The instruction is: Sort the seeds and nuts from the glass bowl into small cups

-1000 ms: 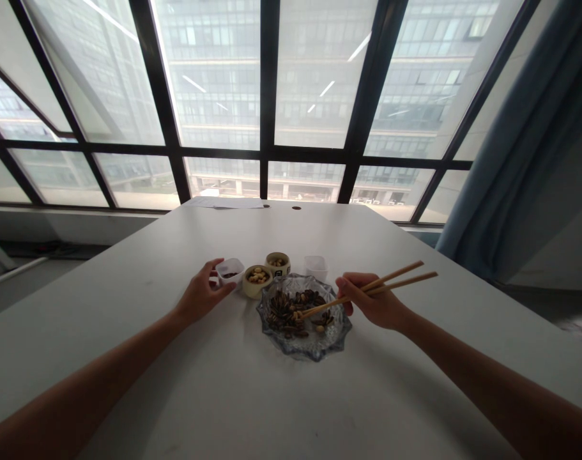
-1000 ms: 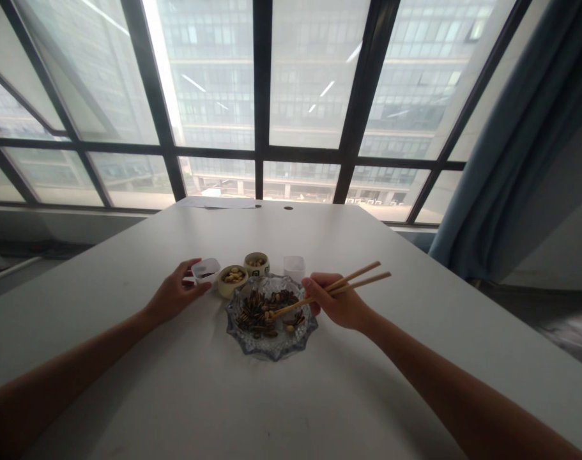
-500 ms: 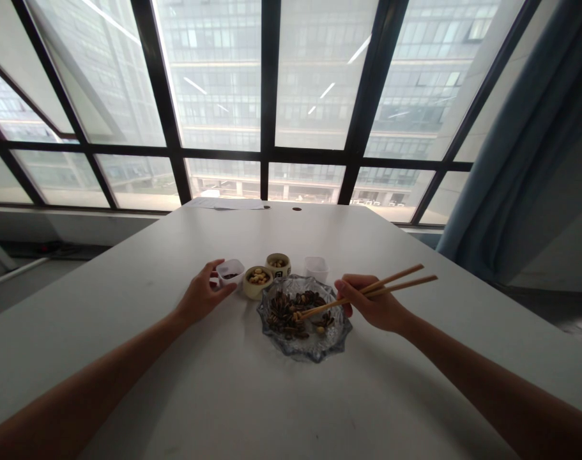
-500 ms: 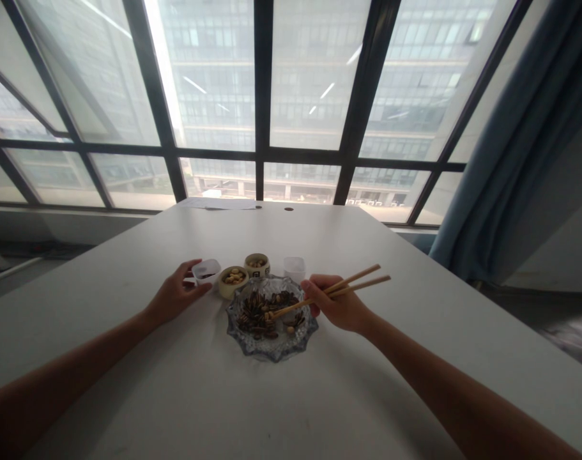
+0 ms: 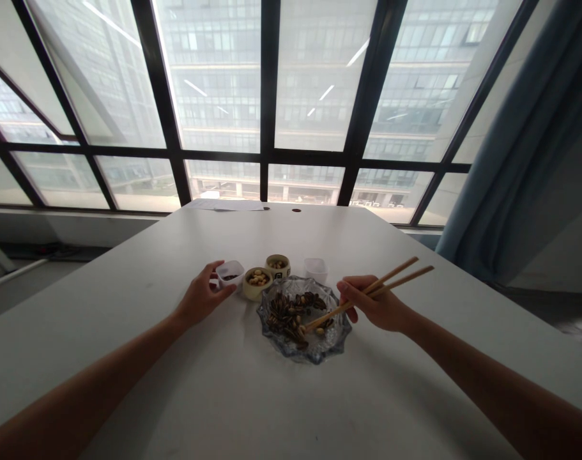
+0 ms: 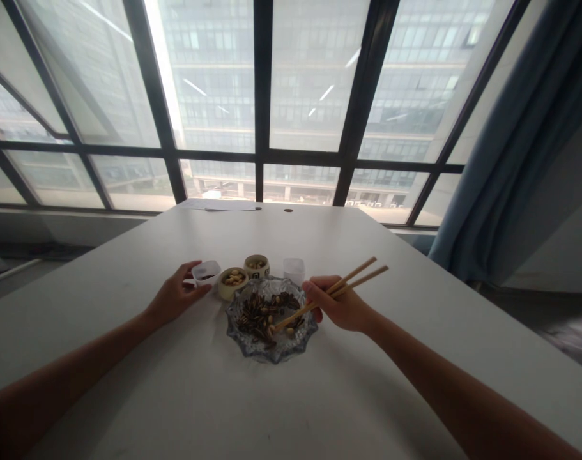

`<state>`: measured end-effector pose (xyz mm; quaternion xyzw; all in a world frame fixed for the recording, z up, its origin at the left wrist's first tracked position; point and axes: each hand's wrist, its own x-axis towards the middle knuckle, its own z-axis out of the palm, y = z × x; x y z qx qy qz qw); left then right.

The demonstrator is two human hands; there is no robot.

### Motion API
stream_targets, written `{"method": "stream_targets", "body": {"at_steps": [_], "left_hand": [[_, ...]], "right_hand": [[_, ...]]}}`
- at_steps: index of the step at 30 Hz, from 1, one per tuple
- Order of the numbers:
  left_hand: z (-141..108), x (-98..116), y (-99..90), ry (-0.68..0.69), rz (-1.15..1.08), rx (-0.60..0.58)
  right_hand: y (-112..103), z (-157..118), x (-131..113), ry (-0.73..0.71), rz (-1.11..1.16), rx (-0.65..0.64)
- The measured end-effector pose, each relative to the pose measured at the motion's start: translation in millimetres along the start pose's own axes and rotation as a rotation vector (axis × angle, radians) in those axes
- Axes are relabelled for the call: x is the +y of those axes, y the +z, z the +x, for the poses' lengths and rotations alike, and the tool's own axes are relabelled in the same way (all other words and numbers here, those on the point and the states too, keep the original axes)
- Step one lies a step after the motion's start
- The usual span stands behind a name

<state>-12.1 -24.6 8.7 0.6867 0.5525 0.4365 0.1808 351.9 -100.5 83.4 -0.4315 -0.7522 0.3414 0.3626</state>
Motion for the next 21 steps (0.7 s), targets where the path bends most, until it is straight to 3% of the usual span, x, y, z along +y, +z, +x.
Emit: {"method": "stream_targets", "body": {"at_steps": [15, 17, 21], "left_hand": [[0.1, 2.0, -0.9, 0.014, 0.001, 0.003], [0.0, 2.4, -0.9, 0.013, 0.001, 0.004], [-0.1, 2.5, -0.9, 0.014, 0.003, 0.004]], "right_hand": [[-0.1, -1.7, 1.4, 0.045, 0.159, -0.166], [1.4, -1.2, 0.5, 0.043, 0.165, -0.123], [2.7, 1.4, -1.2, 0.016, 0.259, 0.097]]}}
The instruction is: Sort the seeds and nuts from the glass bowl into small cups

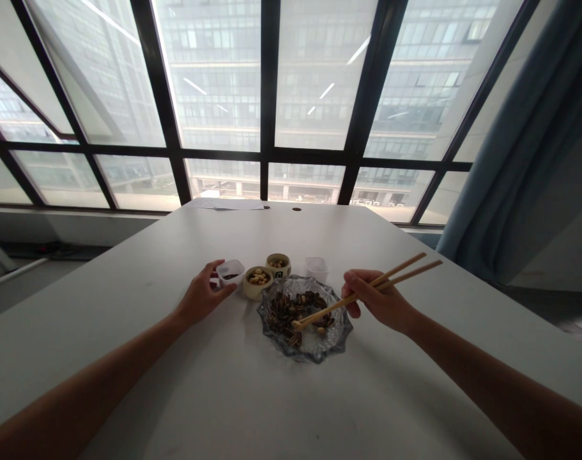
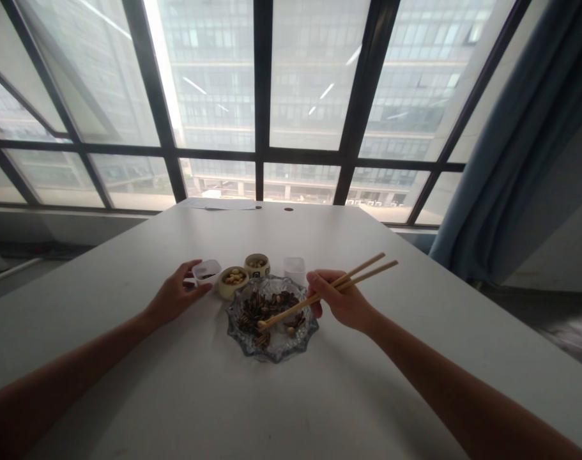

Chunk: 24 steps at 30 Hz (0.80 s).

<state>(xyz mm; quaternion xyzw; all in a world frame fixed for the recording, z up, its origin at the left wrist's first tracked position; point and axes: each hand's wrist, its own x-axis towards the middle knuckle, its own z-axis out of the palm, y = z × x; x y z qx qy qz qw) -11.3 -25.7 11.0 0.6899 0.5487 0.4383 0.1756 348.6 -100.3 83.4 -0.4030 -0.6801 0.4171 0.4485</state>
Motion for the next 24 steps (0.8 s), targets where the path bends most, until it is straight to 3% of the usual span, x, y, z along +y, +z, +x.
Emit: {"method": "stream_targets", "body": {"at_steps": [6, 11, 18, 24], "left_hand": [[-0.1, -0.8, 0.6, -0.009, -0.010, -0.003], [0.2, -3.6, 1.6, 0.005, -0.008, 0.007], [1.0, -4.4, 1.9, 0.000, -0.002, 0.016], [0.7, -5.0, 2.1, 0.010, 0.002, 0.020]], "right_hand": [[-2.2, 3.0, -1.8, 0.028, 0.190, 0.092], [-1.5, 2.4, -0.1, -0.016, 0.044, 0.081], [-1.5, 2.7, -1.4, -0.071, -0.206, 0.161], [-3.0, 3.2, -0.3, -0.096, -0.259, 0.184]]}}
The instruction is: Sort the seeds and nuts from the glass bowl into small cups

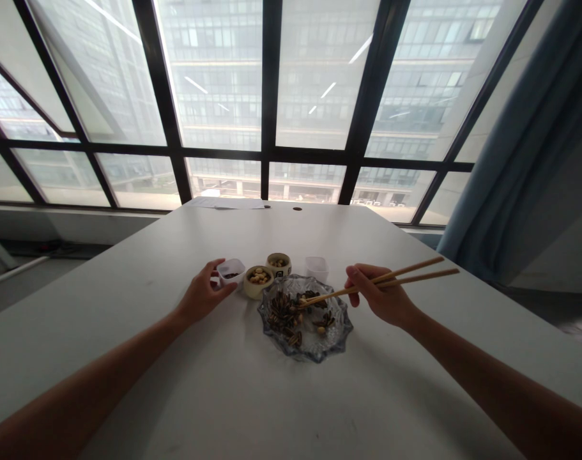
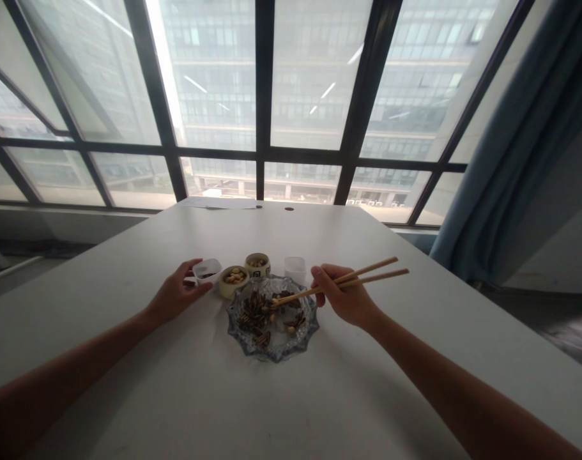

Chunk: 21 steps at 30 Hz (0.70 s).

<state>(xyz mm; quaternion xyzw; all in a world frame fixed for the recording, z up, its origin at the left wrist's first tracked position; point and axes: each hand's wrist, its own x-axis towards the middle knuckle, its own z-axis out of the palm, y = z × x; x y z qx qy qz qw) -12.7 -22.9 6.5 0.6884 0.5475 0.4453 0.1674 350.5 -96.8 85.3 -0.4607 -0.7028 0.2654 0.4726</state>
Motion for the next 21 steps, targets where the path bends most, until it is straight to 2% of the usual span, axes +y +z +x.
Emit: {"method": "stream_targets", "body": {"at_steps": [4, 8, 14, 16, 19, 21], "left_hand": [[-0.4, 1.1, -1.1, -0.003, -0.007, -0.013], [-1.4, 4.6, -1.9, -0.005, -0.016, -0.018], [-2.0, 5.2, -0.7, 0.014, -0.024, 0.004], [-2.2, 4.9, -0.5, 0.021, -0.020, 0.009], [-2.2, 4.2, 0.2, 0.033, -0.028, 0.010], [-2.0, 3.8, 0.8, 0.034, -0.031, 0.009]], "right_hand": [[-0.8, -1.6, 3.3, -0.027, -0.020, 0.095], [2.5, 4.1, 4.6, -0.112, -0.036, 0.218], [27.7, 48.4, -3.0, -0.221, -0.004, 0.344], [38.7, 63.3, -4.7, -0.210, 0.006, 0.325], [47.6, 76.6, -3.8, -0.123, -0.041, 0.144], [45.1, 79.3, -3.1, -0.091, -0.035, 0.151]]}}
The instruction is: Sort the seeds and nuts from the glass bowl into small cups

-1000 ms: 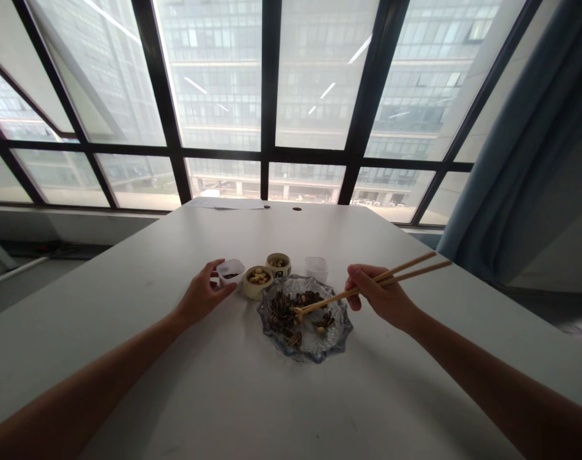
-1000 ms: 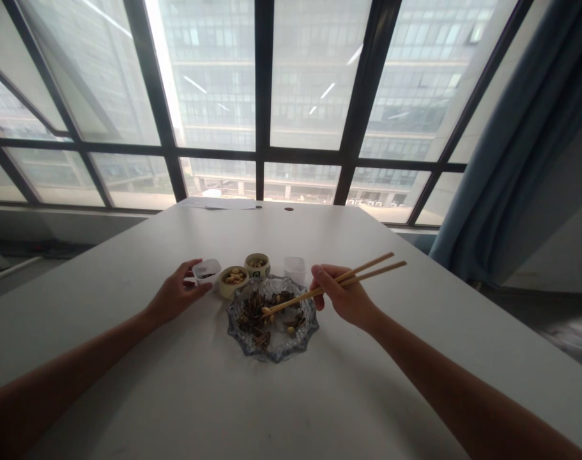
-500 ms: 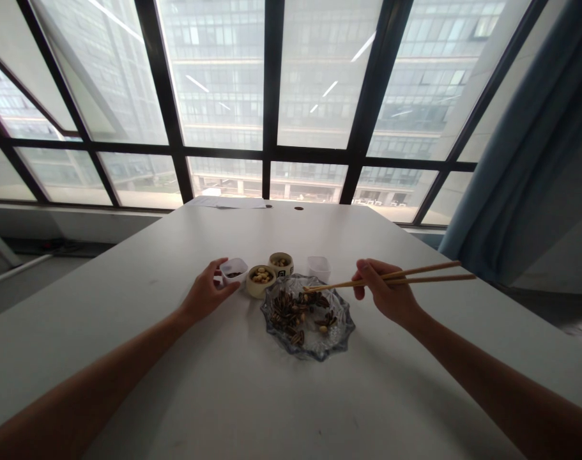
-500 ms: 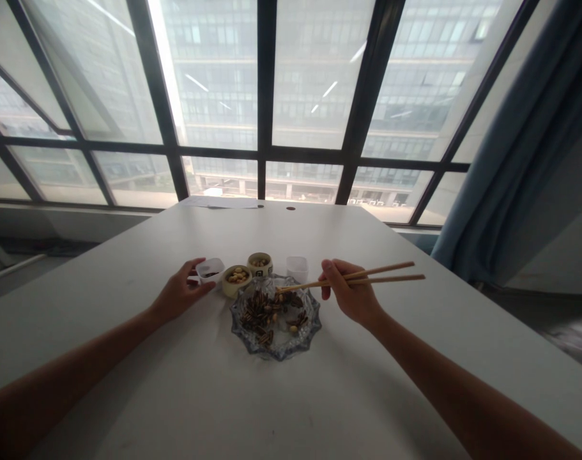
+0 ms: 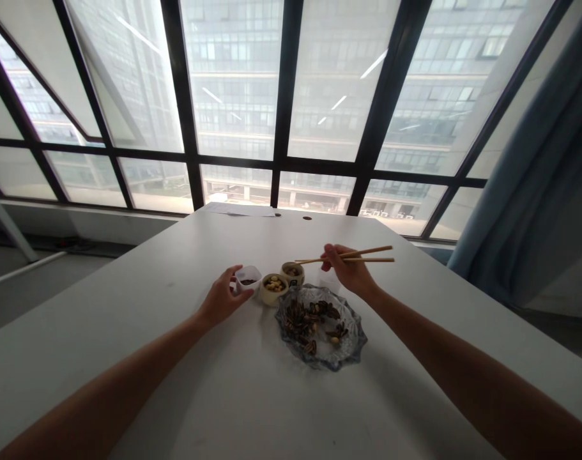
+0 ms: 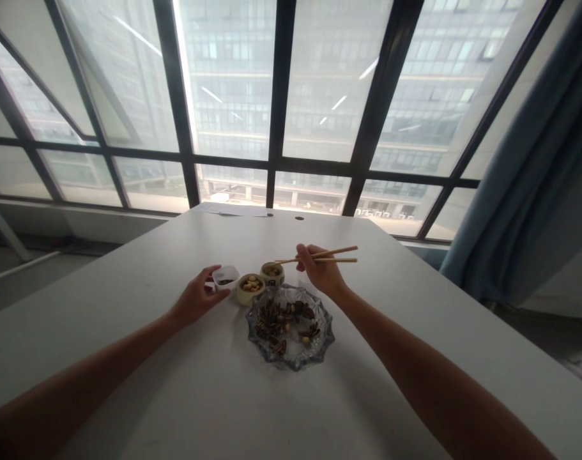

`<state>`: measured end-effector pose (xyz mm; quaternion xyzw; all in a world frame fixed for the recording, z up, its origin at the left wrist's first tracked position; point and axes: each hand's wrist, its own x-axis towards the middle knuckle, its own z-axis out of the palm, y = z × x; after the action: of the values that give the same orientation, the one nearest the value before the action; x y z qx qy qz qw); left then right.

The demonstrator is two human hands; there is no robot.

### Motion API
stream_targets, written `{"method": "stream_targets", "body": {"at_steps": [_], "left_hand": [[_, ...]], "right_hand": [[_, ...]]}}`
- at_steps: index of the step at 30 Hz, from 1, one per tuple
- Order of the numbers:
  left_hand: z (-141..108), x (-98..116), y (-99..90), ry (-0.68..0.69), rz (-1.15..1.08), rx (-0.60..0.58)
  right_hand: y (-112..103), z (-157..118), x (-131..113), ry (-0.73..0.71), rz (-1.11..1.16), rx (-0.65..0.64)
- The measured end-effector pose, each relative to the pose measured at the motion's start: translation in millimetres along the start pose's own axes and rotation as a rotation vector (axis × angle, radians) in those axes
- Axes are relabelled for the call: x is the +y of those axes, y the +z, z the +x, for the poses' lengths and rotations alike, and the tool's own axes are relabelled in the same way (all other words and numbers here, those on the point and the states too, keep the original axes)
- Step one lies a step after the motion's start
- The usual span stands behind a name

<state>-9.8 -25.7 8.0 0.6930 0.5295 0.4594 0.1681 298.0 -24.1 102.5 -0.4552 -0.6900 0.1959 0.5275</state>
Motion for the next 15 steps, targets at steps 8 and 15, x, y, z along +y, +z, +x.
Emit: {"method": "stream_targets", "body": {"at_steps": [8, 15], "left_hand": [[-0.7, 0.5, -1.3, -0.001, 0.010, -0.019], [-0.4, -1.5, -0.4, 0.018, 0.024, -0.008]], "right_hand": [[-35.4, -23.1, -19.0, 0.073, 0.023, -0.112], [-24.4, -47.2, -18.0, 0.104, -0.047, -0.233]]}}
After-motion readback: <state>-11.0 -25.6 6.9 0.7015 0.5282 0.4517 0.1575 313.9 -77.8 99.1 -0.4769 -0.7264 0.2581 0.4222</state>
